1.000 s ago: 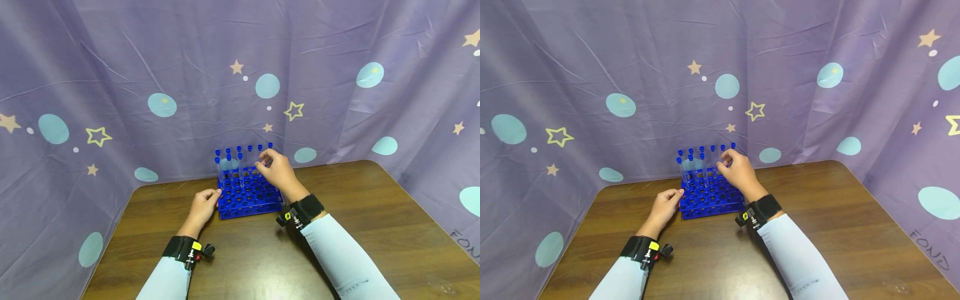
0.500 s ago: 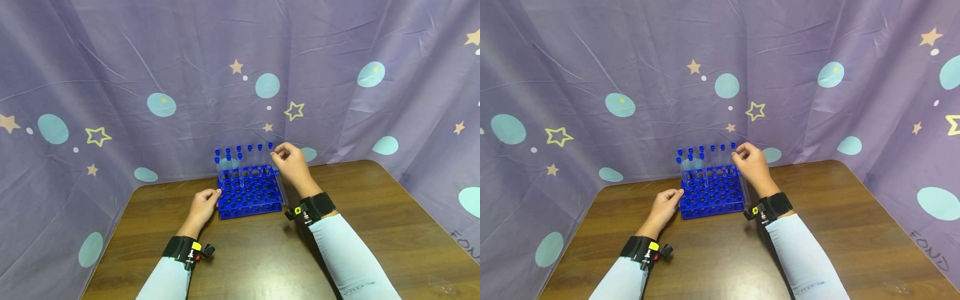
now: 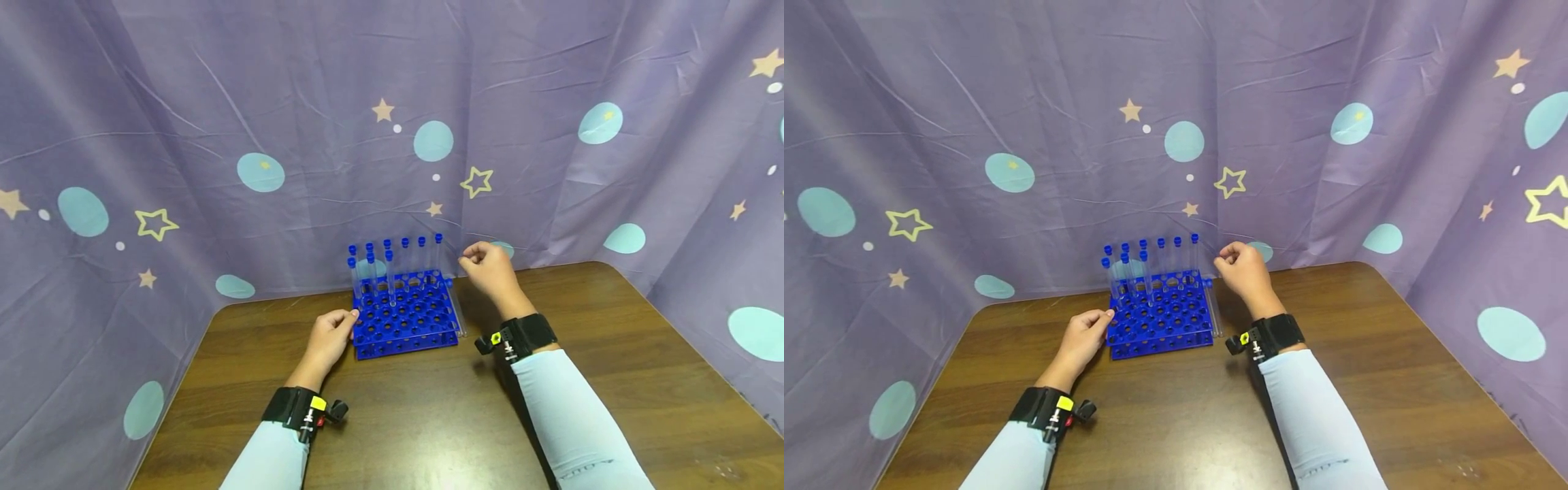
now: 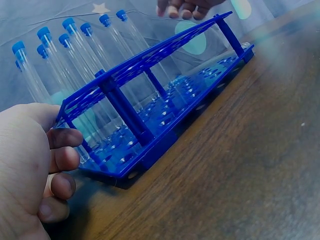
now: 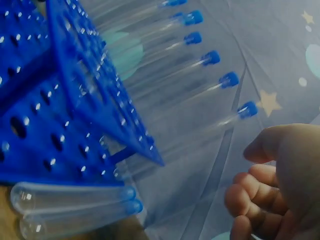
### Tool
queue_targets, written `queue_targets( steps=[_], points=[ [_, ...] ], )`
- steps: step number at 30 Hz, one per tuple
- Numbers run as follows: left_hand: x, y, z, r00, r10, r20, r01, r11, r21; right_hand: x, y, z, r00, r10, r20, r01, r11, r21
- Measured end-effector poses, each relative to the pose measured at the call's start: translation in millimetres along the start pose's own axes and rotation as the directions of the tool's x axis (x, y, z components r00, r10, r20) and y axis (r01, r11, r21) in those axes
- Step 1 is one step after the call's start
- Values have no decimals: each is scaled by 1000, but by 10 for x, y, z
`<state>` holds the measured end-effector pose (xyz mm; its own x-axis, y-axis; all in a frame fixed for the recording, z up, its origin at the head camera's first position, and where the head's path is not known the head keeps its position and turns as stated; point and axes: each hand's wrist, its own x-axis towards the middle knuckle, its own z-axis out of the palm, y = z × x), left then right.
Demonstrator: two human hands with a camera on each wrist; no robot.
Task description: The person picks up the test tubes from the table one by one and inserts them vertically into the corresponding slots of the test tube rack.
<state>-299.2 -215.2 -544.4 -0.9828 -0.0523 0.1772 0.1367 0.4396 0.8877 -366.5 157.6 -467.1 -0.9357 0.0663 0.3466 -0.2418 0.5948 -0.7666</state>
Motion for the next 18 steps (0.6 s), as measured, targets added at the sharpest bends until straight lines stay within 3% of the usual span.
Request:
queue_targets(
  steps=[9, 18],
  points=[
    [2, -2, 4, 1000, 3, -2, -3, 1000, -7, 7, 175, 72, 982, 99, 162, -83, 992, -99],
    [7, -23, 17, 1000, 10, -3, -11, 1000, -15, -28, 260, 195, 924, 171, 341, -129, 981, -143]
  ],
)
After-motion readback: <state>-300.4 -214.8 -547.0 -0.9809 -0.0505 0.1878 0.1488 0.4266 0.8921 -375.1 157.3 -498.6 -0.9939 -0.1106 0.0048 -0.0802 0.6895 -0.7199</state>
